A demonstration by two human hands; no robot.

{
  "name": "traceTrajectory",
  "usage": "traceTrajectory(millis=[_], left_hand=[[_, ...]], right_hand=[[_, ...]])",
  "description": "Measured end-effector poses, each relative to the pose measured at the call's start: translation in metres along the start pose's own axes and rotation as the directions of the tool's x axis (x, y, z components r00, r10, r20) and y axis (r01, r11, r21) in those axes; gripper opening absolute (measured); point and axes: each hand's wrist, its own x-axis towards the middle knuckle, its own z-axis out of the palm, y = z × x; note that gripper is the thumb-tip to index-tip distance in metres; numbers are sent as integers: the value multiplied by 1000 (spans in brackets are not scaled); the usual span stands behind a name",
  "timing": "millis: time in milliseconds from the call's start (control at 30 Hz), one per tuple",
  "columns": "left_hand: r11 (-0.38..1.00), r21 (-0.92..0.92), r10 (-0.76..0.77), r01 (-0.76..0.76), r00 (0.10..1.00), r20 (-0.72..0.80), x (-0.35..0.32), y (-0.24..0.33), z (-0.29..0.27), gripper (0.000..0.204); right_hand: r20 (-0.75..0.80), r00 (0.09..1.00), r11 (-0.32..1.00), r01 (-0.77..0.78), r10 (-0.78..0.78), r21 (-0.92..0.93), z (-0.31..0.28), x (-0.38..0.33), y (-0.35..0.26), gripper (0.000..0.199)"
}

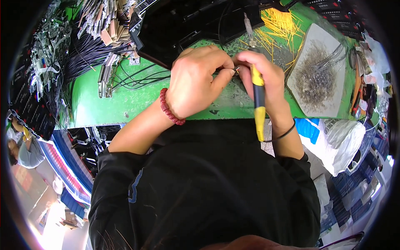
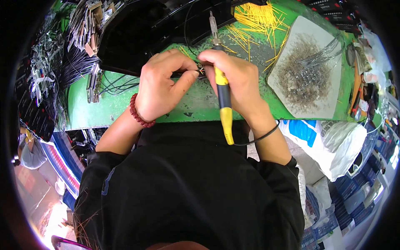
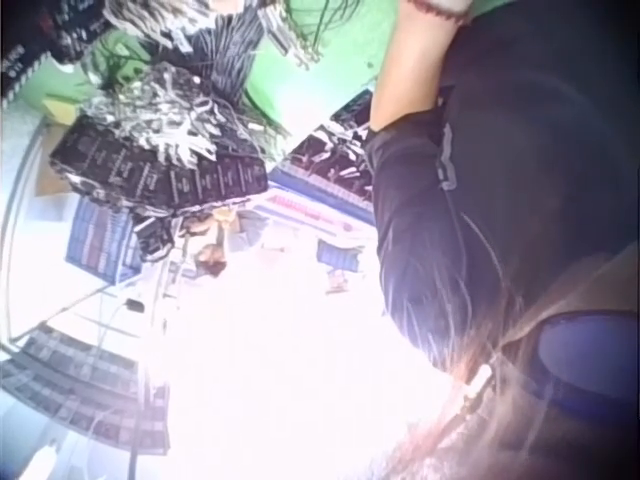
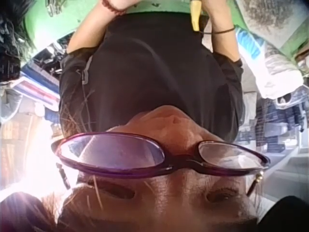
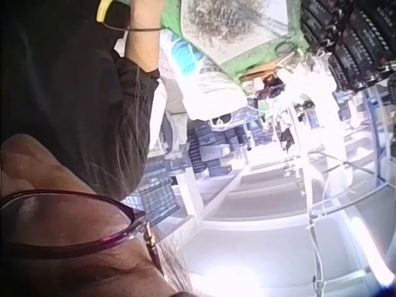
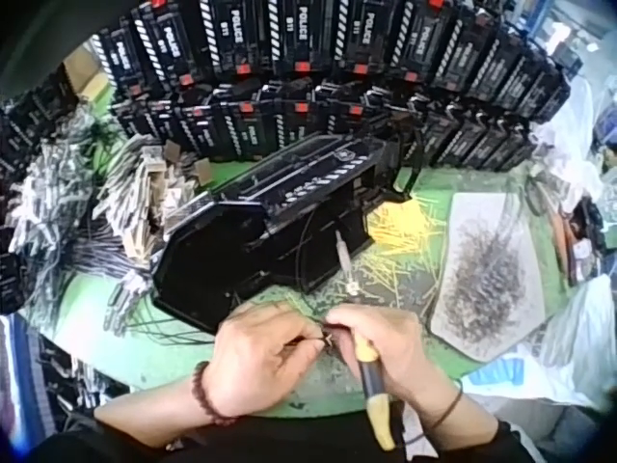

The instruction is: The person solders wires to circuit boards using a soldering iron and then places the completed assemblies into a blue plastic bin.

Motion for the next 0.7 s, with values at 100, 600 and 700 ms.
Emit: traceTrajectory(millis=[100, 600, 700], left_hand=[[999, -9, -43, 43, 999, 2, -1, -1, 1, 7], [982, 186, 15, -14, 1000, -3, -1, 0, 6, 10], [980, 196, 30, -30, 1000, 0, -2, -1, 8, 10]], right_hand=[[-63, 998, 977, 5, -19, -212, 0, 5, 4, 34], [-54, 995, 981, -76, 87, 179, 1, -9, -5, 43], [-40, 986, 952, -144, 160, 269, 6, -12, -3, 42]])
